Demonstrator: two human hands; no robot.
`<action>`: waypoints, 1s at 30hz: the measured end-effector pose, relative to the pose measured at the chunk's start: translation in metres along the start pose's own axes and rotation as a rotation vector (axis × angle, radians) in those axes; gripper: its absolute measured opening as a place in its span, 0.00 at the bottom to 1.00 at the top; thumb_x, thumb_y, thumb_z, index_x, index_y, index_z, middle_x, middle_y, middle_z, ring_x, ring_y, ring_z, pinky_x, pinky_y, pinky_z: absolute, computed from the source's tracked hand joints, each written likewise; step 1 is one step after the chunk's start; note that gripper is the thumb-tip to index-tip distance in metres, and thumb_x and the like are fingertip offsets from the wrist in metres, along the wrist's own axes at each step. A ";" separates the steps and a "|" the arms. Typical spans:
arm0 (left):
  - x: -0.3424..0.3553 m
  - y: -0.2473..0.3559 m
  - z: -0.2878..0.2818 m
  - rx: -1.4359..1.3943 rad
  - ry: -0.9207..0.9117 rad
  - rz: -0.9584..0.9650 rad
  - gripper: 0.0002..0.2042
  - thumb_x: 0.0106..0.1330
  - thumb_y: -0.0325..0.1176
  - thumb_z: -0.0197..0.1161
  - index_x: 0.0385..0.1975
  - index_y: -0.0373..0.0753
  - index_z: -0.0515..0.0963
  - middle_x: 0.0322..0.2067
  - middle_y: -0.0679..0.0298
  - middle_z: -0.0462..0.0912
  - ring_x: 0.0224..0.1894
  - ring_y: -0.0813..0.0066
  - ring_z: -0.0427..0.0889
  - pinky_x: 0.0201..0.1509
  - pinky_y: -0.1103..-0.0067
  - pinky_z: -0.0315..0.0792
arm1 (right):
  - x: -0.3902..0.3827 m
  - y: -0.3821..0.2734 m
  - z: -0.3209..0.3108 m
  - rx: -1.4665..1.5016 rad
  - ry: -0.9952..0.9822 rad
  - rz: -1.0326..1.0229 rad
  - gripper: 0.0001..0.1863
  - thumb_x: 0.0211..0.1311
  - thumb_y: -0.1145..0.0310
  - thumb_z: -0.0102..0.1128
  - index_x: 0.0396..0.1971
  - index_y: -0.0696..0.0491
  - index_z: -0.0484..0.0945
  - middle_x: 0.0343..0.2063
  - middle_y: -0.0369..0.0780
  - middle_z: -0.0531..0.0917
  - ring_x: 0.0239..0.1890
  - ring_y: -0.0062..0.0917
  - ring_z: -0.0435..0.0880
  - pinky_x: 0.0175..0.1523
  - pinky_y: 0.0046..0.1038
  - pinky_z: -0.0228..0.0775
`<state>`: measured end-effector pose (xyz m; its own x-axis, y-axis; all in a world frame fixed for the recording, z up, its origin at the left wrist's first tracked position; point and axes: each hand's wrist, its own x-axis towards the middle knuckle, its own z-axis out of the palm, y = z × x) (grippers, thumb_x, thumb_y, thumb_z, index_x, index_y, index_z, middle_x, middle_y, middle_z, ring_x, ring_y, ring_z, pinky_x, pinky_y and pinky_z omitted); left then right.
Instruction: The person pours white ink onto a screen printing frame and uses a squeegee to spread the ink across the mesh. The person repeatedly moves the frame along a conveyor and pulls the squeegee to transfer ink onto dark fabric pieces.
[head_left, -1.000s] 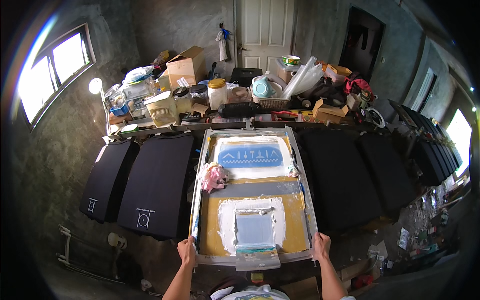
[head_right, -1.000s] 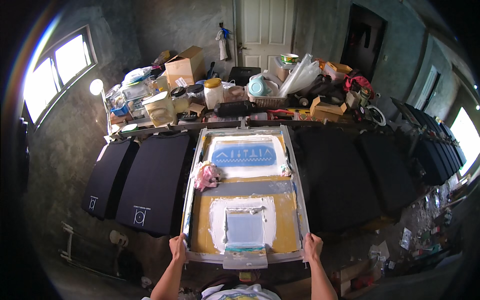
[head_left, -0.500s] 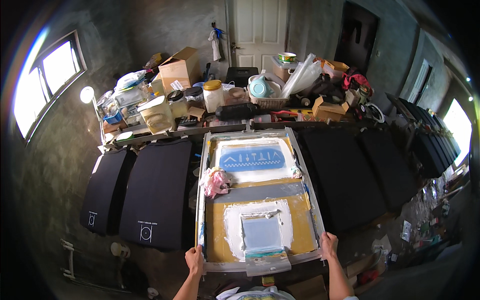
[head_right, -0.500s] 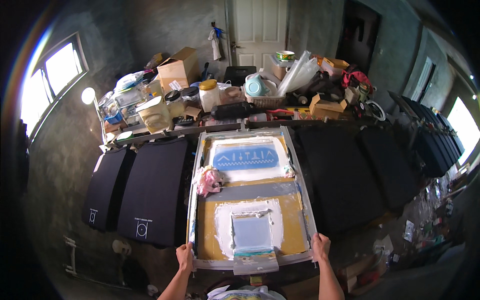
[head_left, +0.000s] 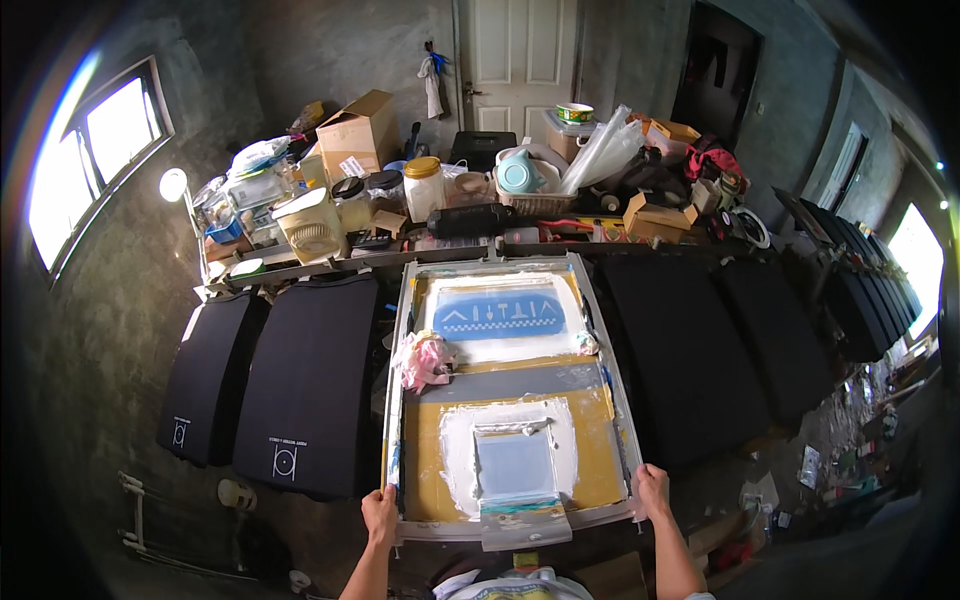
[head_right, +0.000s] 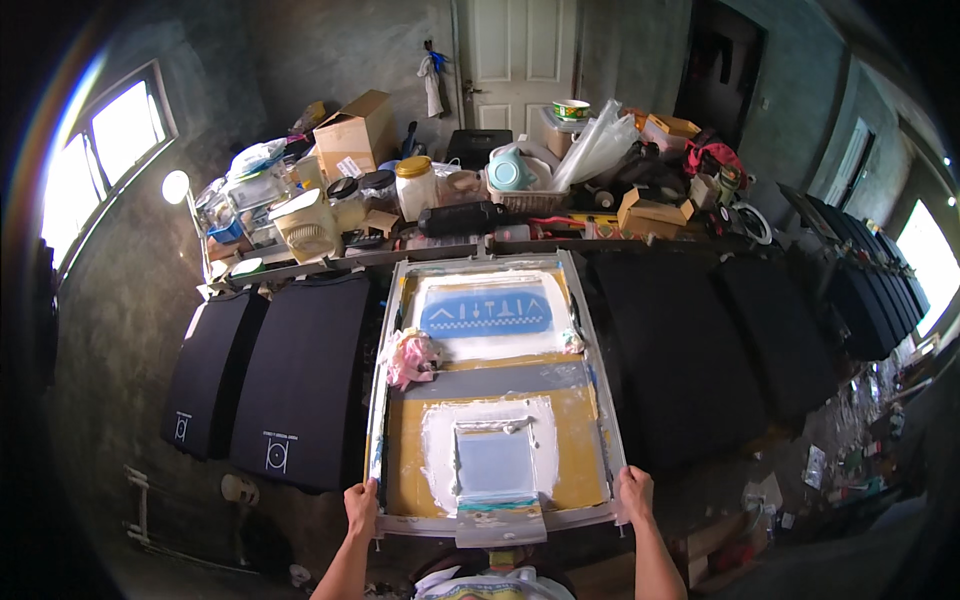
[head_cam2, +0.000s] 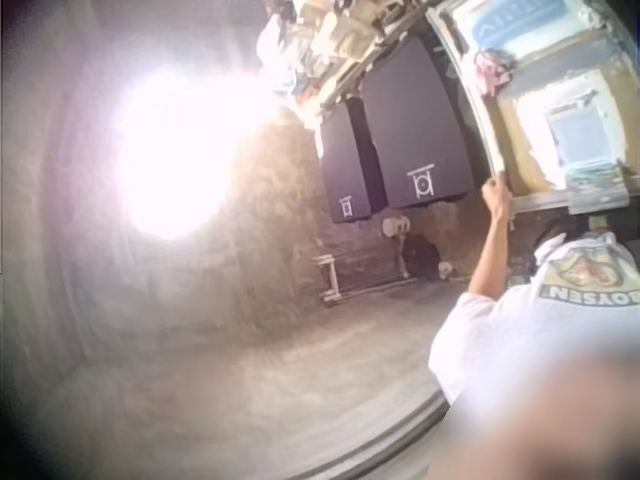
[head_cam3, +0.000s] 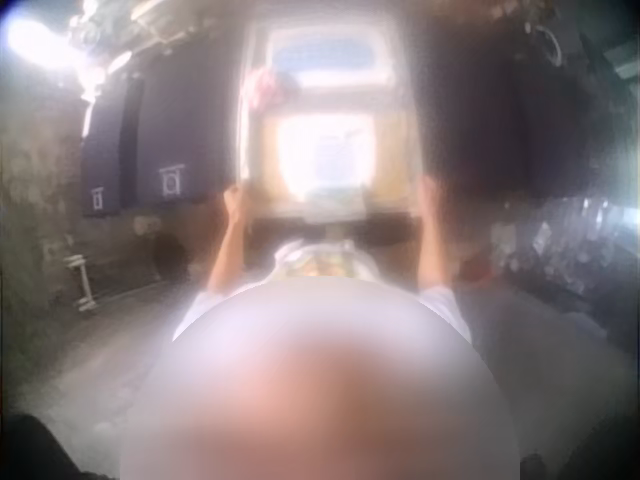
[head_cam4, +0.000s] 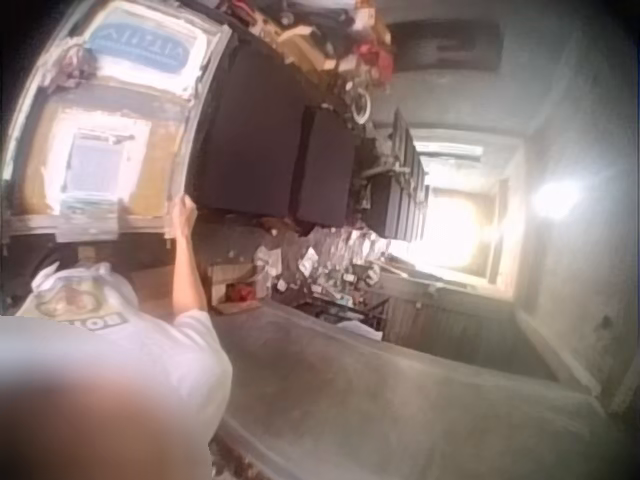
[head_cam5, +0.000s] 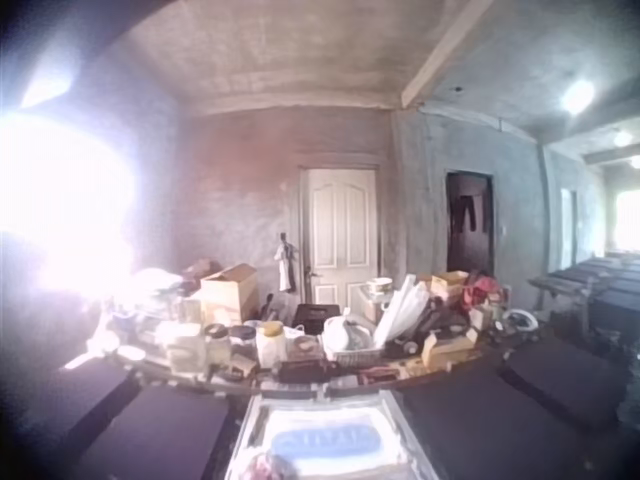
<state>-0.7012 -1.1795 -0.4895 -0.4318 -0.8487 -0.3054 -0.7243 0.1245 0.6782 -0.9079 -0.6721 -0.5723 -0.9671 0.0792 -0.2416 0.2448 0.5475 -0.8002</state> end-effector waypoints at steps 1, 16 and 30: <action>0.000 0.000 0.000 -0.002 0.001 0.000 0.22 0.71 0.43 0.64 0.25 0.25 0.77 0.17 0.60 0.74 0.23 0.77 0.70 0.28 0.69 0.67 | 0.001 0.001 -0.001 -0.002 -0.002 -0.003 0.19 0.71 0.64 0.55 0.24 0.63 0.72 0.16 0.45 0.70 0.22 0.23 0.68 0.28 0.36 0.60; 0.003 -0.013 0.021 0.190 0.095 0.086 0.21 0.74 0.42 0.60 0.29 0.26 0.78 0.22 0.48 0.79 0.25 0.57 0.78 0.33 0.63 0.70 | 0.025 0.027 0.024 -0.210 -0.036 -0.154 0.16 0.65 0.68 0.52 0.21 0.63 0.72 0.21 0.56 0.77 0.24 0.51 0.78 0.29 0.45 0.63; -0.005 -0.003 0.031 0.067 0.215 0.215 0.10 0.69 0.29 0.62 0.44 0.29 0.80 0.34 0.47 0.83 0.39 0.55 0.85 0.44 0.67 0.76 | 0.027 -0.023 0.021 -0.512 -0.101 0.070 0.10 0.62 0.69 0.56 0.32 0.61 0.81 0.33 0.56 0.84 0.39 0.55 0.84 0.44 0.50 0.73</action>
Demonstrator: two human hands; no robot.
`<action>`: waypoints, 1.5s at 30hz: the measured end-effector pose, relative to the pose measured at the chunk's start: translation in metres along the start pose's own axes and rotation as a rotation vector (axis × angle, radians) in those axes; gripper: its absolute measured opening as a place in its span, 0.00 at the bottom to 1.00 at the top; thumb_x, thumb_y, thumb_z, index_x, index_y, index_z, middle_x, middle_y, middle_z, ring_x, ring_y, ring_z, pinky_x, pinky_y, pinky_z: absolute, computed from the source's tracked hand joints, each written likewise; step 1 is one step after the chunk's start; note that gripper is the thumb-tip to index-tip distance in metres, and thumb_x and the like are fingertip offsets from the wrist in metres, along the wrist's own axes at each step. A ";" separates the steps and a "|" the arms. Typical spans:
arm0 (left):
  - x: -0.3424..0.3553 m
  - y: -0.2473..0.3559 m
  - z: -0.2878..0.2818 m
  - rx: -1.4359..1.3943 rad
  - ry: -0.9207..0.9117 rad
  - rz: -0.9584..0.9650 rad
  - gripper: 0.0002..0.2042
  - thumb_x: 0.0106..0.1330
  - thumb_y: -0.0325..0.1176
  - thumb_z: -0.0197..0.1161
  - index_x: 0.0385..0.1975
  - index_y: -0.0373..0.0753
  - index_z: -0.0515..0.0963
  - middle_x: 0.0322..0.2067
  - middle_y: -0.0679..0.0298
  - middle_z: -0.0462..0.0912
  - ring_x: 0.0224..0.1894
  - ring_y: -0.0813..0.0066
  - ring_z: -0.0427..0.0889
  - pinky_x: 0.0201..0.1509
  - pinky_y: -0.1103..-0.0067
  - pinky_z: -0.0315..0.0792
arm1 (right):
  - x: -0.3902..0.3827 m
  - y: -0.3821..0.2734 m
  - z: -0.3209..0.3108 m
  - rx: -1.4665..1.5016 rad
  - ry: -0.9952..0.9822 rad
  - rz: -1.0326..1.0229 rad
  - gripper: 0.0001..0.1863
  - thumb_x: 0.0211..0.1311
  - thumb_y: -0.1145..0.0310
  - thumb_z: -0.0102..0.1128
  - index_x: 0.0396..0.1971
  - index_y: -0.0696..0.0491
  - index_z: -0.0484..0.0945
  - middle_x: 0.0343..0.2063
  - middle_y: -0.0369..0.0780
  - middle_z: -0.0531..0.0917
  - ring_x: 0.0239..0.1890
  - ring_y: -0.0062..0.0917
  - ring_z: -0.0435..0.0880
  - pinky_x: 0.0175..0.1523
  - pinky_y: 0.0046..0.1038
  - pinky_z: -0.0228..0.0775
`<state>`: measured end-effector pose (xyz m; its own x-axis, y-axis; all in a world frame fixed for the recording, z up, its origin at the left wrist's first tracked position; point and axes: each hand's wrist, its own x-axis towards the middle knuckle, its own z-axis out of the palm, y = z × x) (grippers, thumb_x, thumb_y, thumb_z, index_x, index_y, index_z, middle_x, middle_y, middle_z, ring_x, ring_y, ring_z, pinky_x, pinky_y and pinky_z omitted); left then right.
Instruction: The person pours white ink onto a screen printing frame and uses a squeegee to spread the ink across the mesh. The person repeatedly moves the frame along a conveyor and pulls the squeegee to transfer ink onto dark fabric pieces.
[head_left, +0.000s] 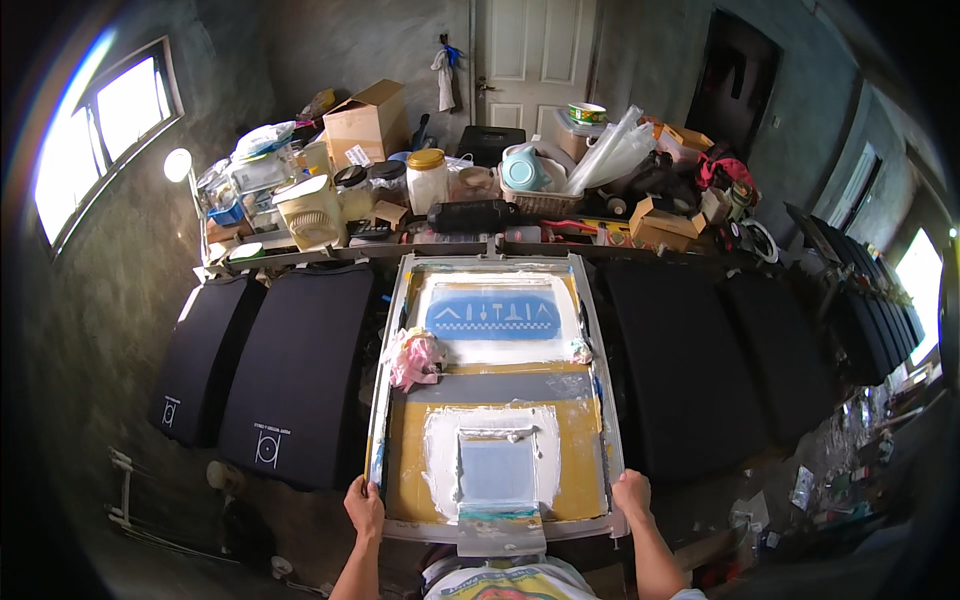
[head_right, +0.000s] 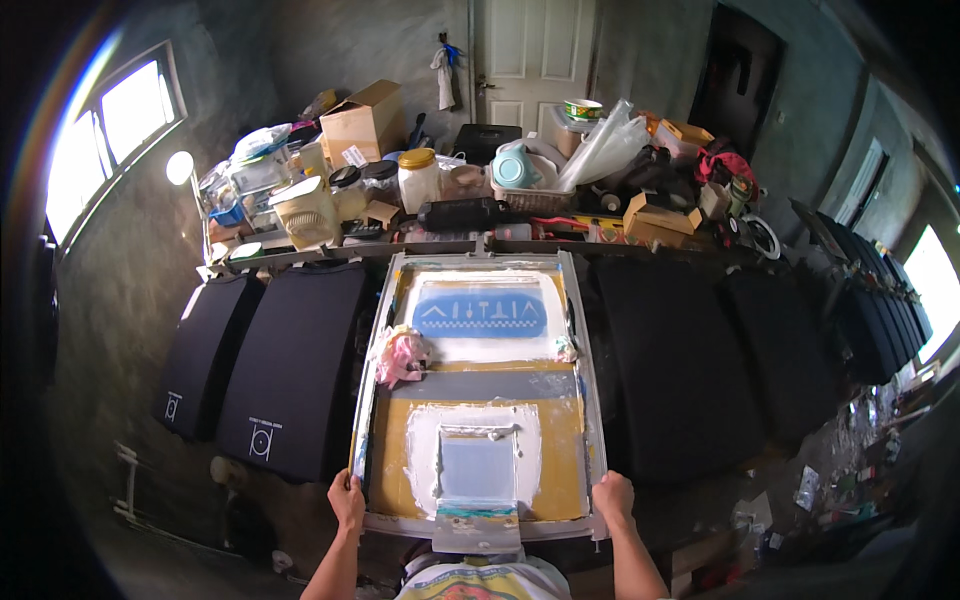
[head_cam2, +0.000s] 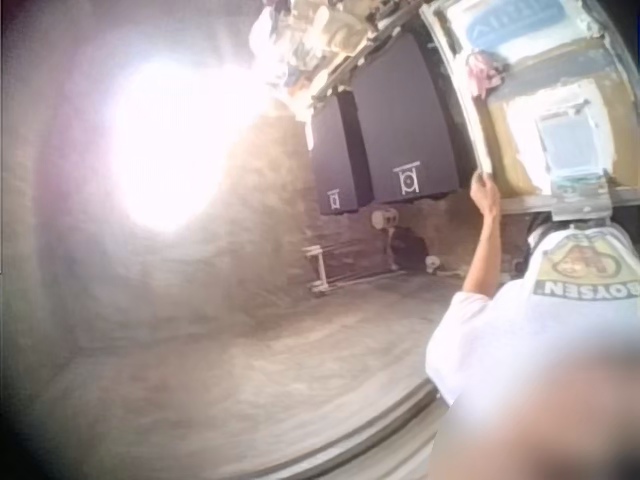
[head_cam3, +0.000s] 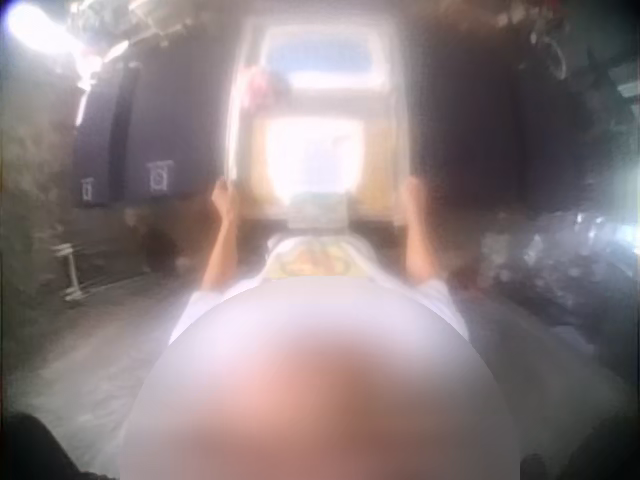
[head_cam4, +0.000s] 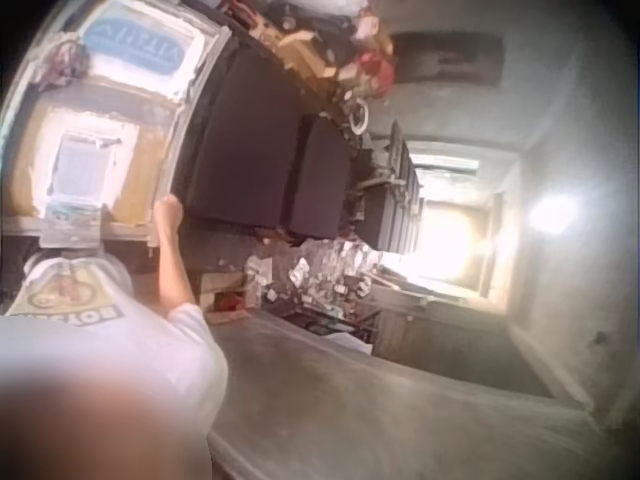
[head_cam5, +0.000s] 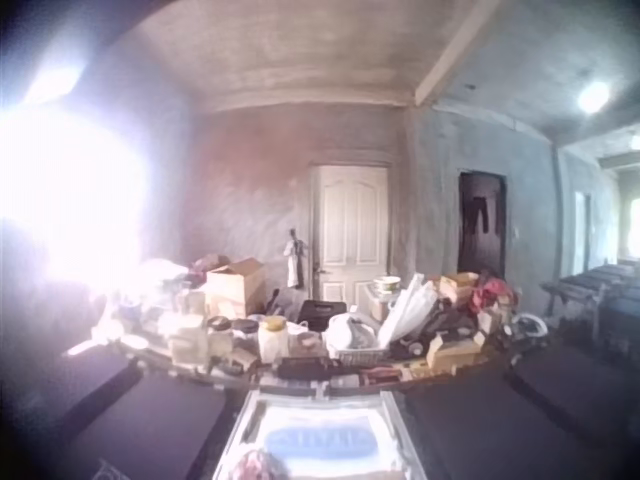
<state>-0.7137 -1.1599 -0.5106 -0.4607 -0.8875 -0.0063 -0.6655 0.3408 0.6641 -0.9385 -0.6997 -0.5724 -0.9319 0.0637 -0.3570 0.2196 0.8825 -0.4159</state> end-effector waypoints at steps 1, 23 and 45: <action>-0.004 0.004 -0.001 -0.100 0.109 0.133 0.10 0.68 0.27 0.63 0.45 0.29 0.80 0.37 0.47 0.83 0.41 0.56 0.84 0.46 0.68 0.76 | -0.006 -0.011 -0.006 -0.021 0.149 -0.162 0.09 0.62 0.70 0.58 0.34 0.60 0.81 0.36 0.54 0.84 0.41 0.52 0.83 0.47 0.48 0.74; -0.036 0.135 0.054 0.042 -0.365 0.986 0.12 0.38 0.21 0.65 0.26 0.43 0.82 0.29 0.63 0.80 0.36 0.59 0.80 0.41 0.66 0.71 | -0.061 -0.162 -0.026 0.080 -0.021 -1.080 0.04 0.42 0.76 0.60 0.22 0.54 0.78 0.25 0.45 0.83 0.32 0.42 0.85 0.42 0.41 0.78; -0.063 0.076 0.064 -0.035 -0.334 1.007 0.13 0.33 0.23 0.67 0.23 0.42 0.78 0.25 0.61 0.77 0.30 0.57 0.79 0.32 0.65 0.72 | -0.086 -0.136 0.015 0.151 -0.033 -1.056 0.02 0.41 0.75 0.57 0.17 0.52 0.79 0.21 0.44 0.81 0.29 0.42 0.83 0.38 0.41 0.76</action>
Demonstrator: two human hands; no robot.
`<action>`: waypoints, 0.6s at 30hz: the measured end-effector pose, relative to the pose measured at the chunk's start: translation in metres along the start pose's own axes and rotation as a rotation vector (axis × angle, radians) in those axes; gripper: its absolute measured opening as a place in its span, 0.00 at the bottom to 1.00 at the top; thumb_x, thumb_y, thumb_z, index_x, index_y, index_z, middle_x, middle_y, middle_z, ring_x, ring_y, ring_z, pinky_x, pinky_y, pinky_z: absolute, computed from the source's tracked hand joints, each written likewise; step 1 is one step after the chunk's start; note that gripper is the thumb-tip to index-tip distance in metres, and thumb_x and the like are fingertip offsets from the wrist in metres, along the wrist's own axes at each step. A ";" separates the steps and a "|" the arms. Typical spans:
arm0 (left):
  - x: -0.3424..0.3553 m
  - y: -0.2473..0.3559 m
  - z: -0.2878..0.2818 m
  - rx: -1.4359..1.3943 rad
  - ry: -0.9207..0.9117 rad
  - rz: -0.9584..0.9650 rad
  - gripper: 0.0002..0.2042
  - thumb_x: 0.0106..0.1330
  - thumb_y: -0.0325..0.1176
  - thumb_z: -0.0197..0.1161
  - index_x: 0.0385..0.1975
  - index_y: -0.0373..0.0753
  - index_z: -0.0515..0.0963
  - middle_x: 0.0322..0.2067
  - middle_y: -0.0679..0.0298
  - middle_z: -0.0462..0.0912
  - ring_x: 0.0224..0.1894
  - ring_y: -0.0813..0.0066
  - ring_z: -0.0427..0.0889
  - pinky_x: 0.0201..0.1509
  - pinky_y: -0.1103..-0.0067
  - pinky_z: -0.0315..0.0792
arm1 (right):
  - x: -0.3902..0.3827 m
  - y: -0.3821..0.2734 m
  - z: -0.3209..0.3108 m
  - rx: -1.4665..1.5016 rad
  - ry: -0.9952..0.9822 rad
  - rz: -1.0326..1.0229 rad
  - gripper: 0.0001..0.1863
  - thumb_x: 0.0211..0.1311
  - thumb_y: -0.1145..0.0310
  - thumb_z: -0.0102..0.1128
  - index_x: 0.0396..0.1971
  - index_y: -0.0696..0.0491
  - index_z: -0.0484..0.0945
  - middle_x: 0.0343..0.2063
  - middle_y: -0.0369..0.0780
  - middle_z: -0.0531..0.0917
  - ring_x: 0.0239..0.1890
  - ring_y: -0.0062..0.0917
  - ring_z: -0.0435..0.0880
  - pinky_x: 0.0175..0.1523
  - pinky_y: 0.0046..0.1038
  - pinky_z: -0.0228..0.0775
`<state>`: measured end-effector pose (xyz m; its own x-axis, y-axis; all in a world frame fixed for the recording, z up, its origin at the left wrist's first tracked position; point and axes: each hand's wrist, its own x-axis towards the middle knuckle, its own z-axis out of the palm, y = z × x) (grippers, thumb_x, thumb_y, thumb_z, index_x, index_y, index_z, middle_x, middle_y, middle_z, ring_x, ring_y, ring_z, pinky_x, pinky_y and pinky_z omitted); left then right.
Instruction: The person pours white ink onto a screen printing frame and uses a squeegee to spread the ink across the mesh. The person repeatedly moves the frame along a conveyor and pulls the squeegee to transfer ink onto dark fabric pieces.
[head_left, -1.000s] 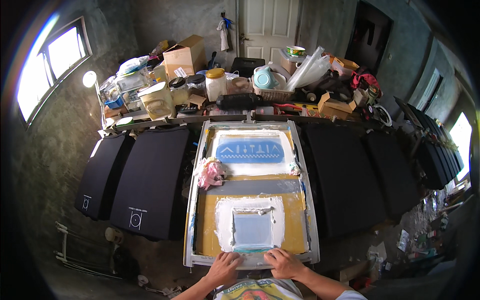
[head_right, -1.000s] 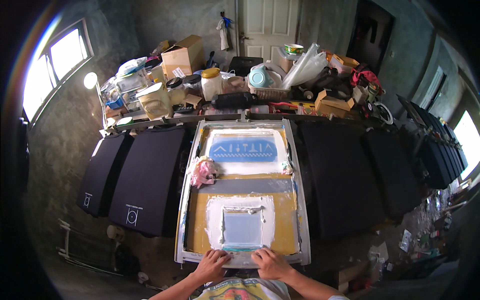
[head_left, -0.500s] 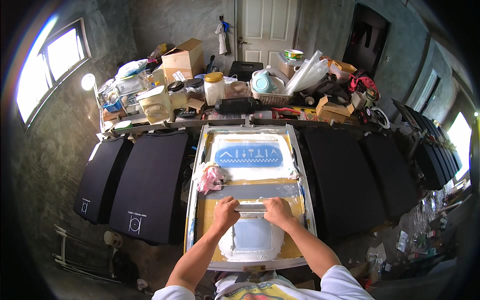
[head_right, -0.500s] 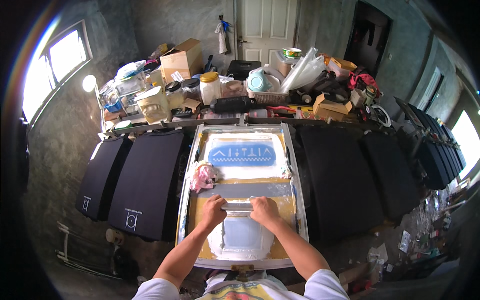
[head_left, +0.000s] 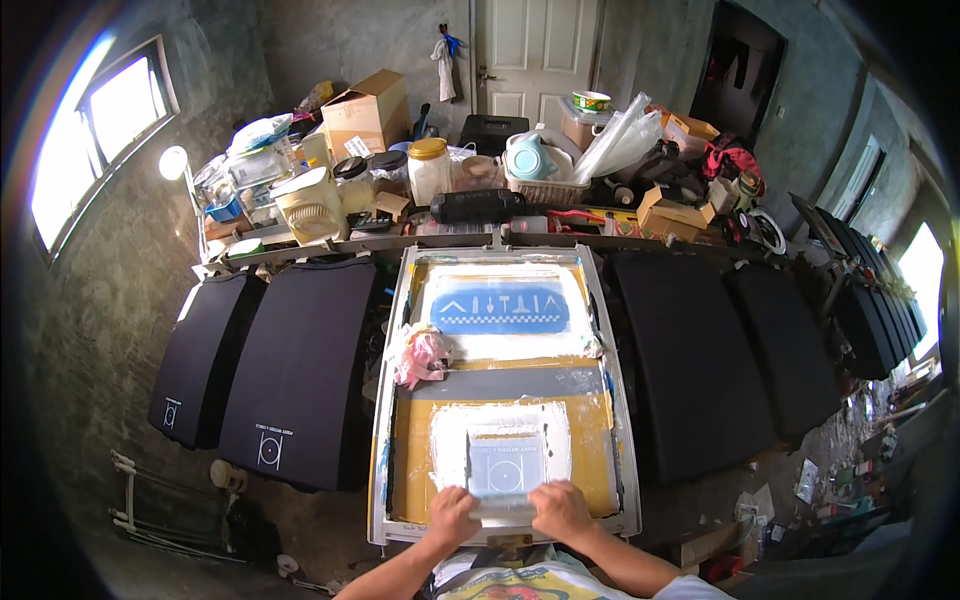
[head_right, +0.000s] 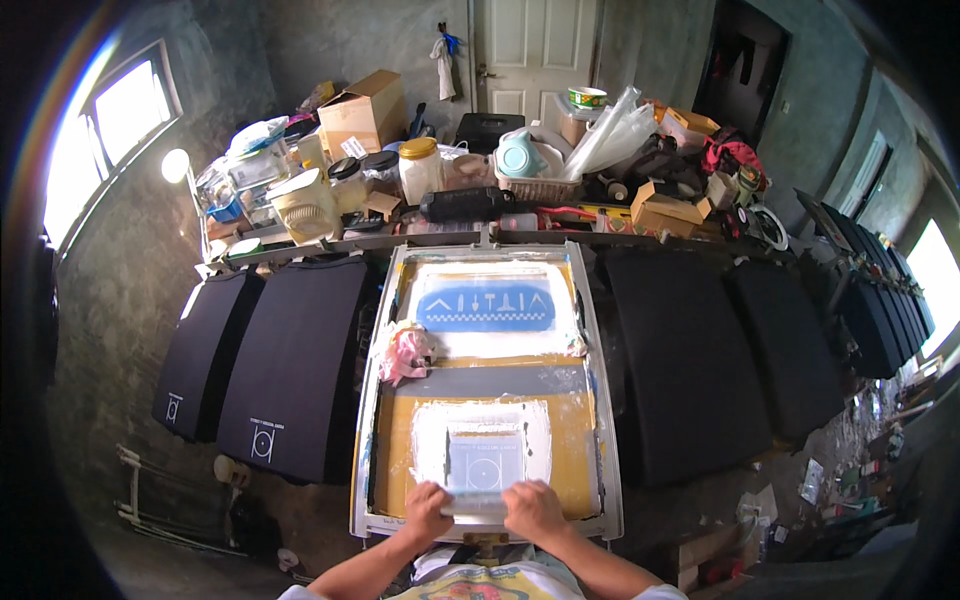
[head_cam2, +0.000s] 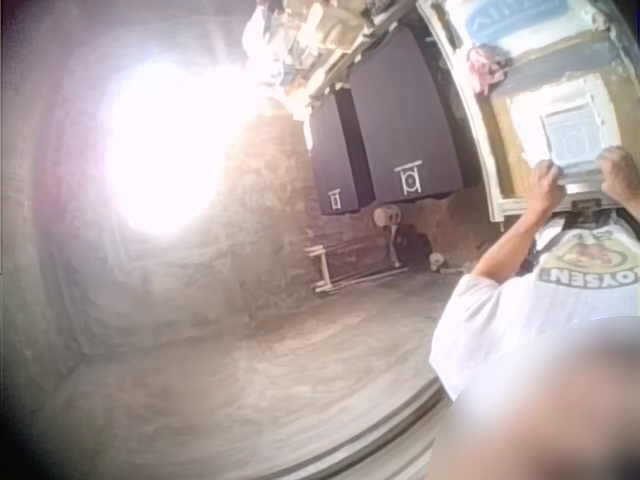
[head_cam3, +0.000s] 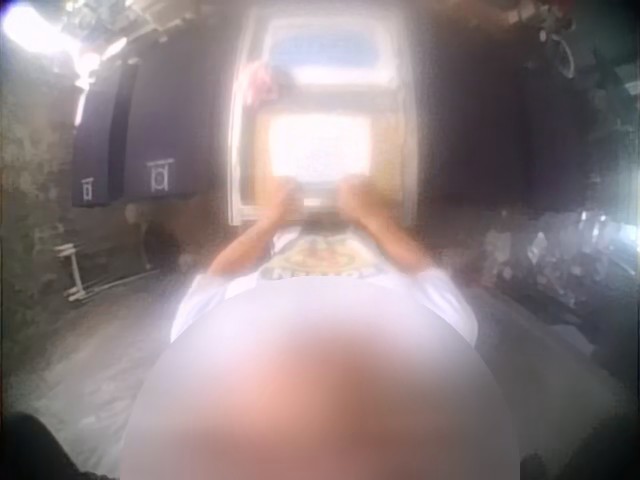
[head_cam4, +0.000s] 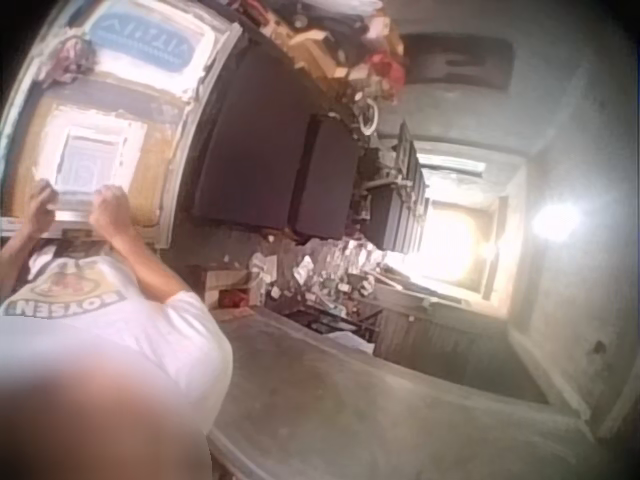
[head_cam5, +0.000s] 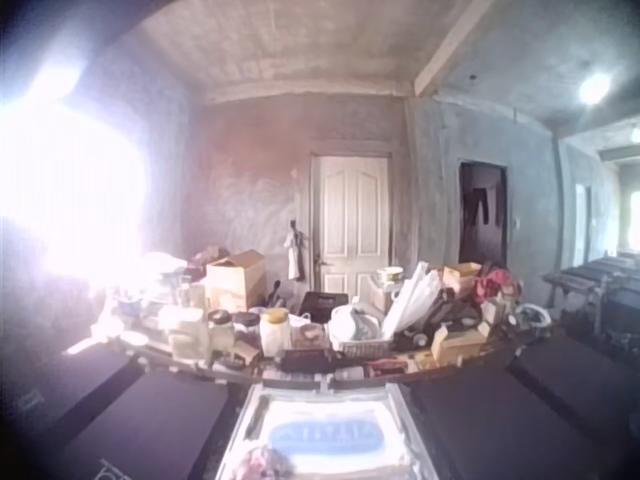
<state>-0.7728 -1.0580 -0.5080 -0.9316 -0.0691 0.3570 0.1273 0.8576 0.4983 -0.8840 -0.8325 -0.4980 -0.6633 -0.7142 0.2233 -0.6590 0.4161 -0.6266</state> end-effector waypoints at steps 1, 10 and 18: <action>-0.010 0.008 -0.005 -0.021 -0.018 -0.008 0.13 0.33 0.23 0.67 0.23 0.42 0.78 0.25 0.62 0.77 0.30 0.58 0.79 0.32 0.65 0.72 | -0.009 -0.005 -0.003 0.021 -0.017 -0.009 0.02 0.41 0.75 0.58 0.17 0.52 0.79 0.20 0.44 0.81 0.29 0.41 0.83 0.38 0.41 0.75; 0.113 -0.049 0.013 0.051 0.106 0.034 0.10 0.39 0.22 0.65 0.24 0.40 0.79 0.25 0.59 0.77 0.32 0.53 0.79 0.35 0.62 0.74 | 0.111 0.049 -0.008 -0.142 0.046 0.052 0.07 0.43 0.80 0.55 0.19 0.54 0.81 0.24 0.47 0.85 0.29 0.43 0.86 0.38 0.43 0.78; 0.033 -0.028 0.013 0.017 0.091 0.091 0.15 0.30 0.25 0.68 0.22 0.42 0.75 0.23 0.62 0.73 0.27 0.57 0.76 0.28 0.65 0.71 | 0.030 0.017 0.009 -0.038 0.071 0.037 0.07 0.44 0.77 0.59 0.23 0.53 0.85 0.25 0.43 0.86 0.33 0.39 0.86 0.43 0.39 0.77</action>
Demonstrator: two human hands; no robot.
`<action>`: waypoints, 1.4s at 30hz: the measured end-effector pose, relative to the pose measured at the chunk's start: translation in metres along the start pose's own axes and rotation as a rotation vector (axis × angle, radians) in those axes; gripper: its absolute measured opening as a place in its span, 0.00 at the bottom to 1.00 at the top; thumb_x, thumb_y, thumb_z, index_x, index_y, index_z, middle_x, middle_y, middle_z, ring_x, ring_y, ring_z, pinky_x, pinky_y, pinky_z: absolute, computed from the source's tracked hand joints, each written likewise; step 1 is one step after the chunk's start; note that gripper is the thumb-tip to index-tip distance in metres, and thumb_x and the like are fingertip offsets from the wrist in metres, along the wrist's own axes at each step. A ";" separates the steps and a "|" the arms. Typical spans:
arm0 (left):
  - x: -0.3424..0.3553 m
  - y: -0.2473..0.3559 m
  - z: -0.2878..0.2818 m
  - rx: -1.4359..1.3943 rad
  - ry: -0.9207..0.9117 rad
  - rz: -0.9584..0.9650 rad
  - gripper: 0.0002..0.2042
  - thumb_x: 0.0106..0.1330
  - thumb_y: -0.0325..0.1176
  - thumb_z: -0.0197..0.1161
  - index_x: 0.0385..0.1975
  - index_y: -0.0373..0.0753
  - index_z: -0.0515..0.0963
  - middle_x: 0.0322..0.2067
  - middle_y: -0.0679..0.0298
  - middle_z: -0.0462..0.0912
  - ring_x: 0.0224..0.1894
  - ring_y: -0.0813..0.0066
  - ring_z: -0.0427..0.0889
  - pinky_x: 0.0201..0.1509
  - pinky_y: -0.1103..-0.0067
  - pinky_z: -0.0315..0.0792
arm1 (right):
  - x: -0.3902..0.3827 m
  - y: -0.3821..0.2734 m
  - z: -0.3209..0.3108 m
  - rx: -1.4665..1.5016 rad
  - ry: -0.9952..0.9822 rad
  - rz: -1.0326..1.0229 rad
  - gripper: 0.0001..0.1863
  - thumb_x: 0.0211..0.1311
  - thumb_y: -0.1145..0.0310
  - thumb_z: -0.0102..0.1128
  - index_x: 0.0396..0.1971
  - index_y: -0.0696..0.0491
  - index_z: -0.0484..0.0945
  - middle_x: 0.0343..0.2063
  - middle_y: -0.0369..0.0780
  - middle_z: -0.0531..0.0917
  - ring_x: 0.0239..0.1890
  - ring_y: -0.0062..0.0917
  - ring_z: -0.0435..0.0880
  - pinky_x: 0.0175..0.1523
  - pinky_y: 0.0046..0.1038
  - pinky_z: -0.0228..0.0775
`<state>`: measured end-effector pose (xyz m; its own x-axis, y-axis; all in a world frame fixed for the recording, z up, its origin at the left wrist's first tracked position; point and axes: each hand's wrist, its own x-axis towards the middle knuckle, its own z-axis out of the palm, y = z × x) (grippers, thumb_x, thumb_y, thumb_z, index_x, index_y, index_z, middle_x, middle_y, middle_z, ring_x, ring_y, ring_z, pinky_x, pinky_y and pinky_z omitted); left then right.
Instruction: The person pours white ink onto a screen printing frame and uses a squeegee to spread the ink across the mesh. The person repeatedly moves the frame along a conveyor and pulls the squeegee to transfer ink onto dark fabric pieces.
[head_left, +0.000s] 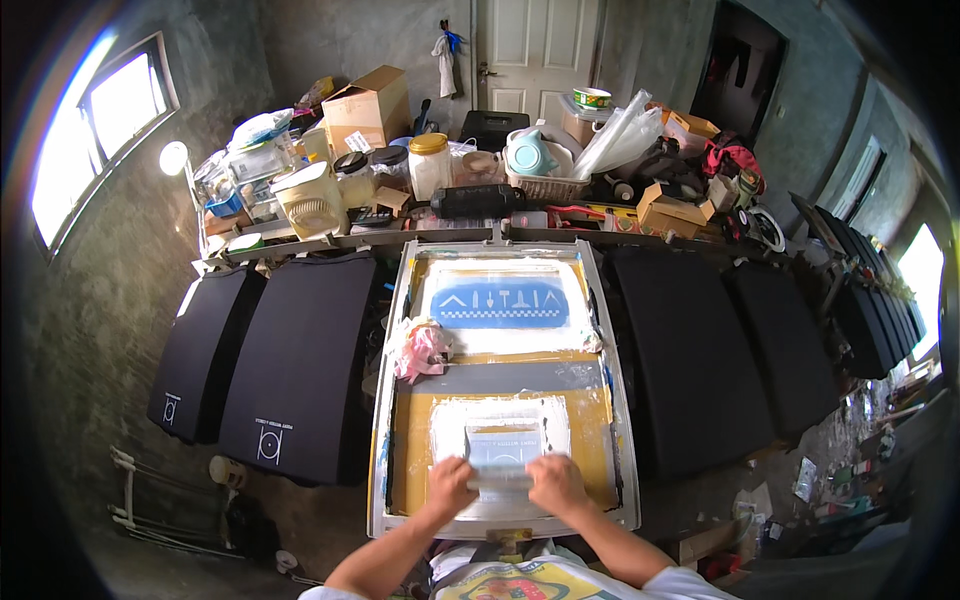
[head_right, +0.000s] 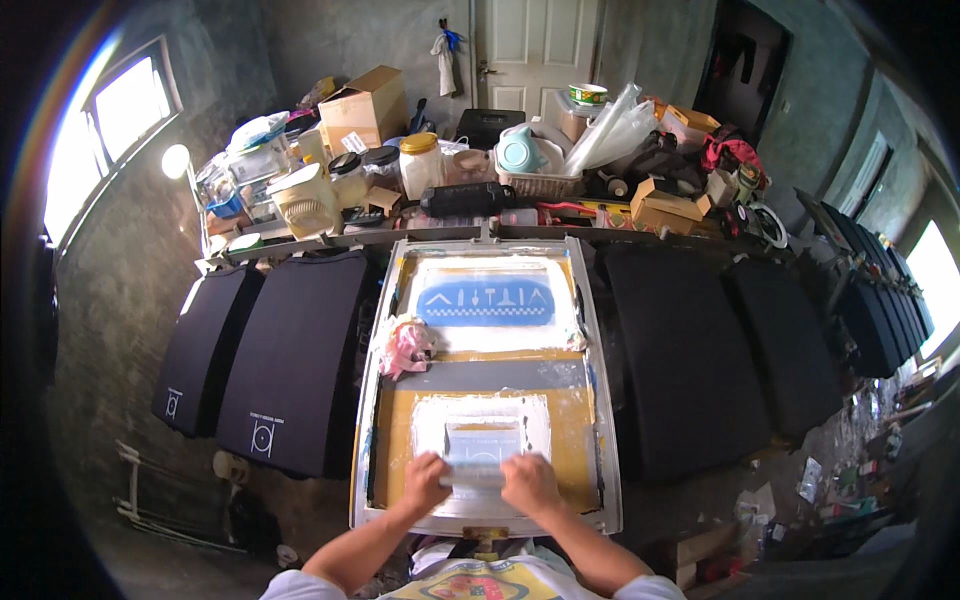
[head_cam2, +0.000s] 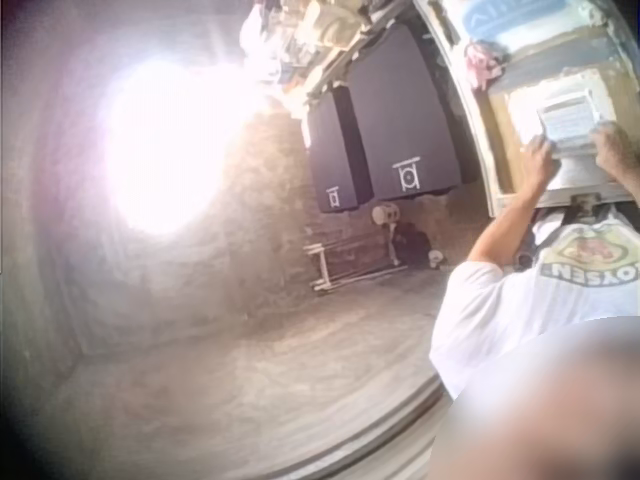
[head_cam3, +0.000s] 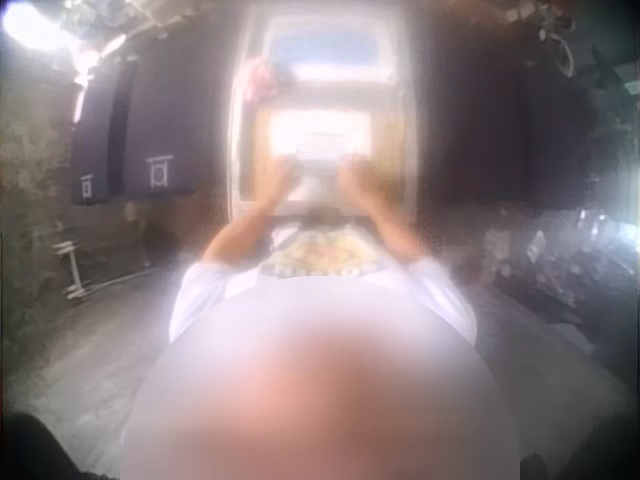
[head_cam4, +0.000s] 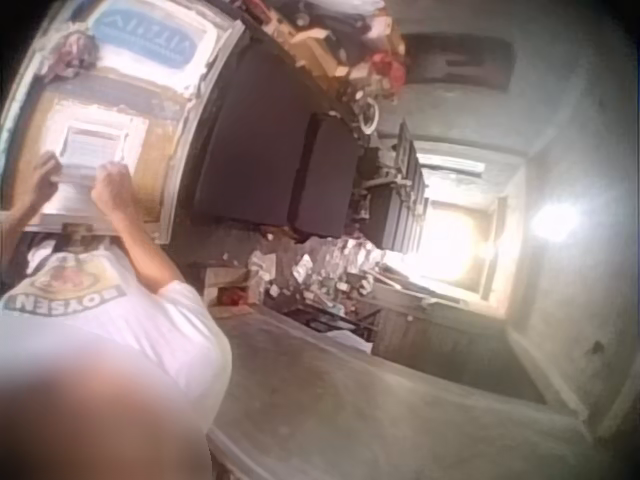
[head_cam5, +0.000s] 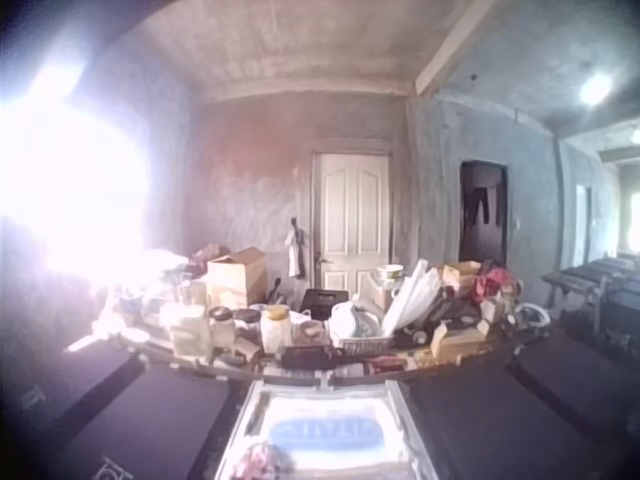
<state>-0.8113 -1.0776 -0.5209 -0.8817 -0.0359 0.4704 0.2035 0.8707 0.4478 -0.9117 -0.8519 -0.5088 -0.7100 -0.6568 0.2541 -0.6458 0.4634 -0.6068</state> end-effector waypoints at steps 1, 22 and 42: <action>-0.017 0.014 -0.009 -0.030 -0.034 -0.016 0.15 0.30 0.25 0.68 0.23 0.42 0.76 0.24 0.62 0.74 0.27 0.59 0.77 0.29 0.65 0.72 | -0.018 -0.010 -0.004 0.011 -0.028 0.002 0.07 0.44 0.77 0.59 0.23 0.53 0.85 0.25 0.43 0.86 0.33 0.39 0.86 0.43 0.39 0.77; -0.002 -0.012 -0.026 0.091 -0.001 -0.138 0.12 0.33 0.22 0.66 0.23 0.42 0.79 0.27 0.63 0.77 0.31 0.59 0.79 0.32 0.67 0.74 | 0.055 0.001 0.010 0.019 -0.168 -0.168 0.04 0.42 0.77 0.57 0.19 0.52 0.79 0.25 0.45 0.83 0.32 0.42 0.85 0.41 0.41 0.77; 0.072 -0.010 0.014 0.165 -0.162 -0.230 0.09 0.44 0.24 0.65 0.28 0.41 0.81 0.32 0.62 0.80 0.39 0.57 0.80 0.43 0.65 0.71 | 0.064 0.035 0.008 -0.094 -0.004 0.056 0.07 0.45 0.76 0.58 0.22 0.52 0.85 0.24 0.43 0.85 0.31 0.39 0.85 0.42 0.41 0.73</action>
<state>-0.8834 -1.0823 -0.5025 -0.9557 -0.1733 0.2379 -0.0687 0.9173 0.3923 -0.9775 -0.8825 -0.5196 -0.7445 -0.6308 0.2187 -0.6290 0.5528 -0.5467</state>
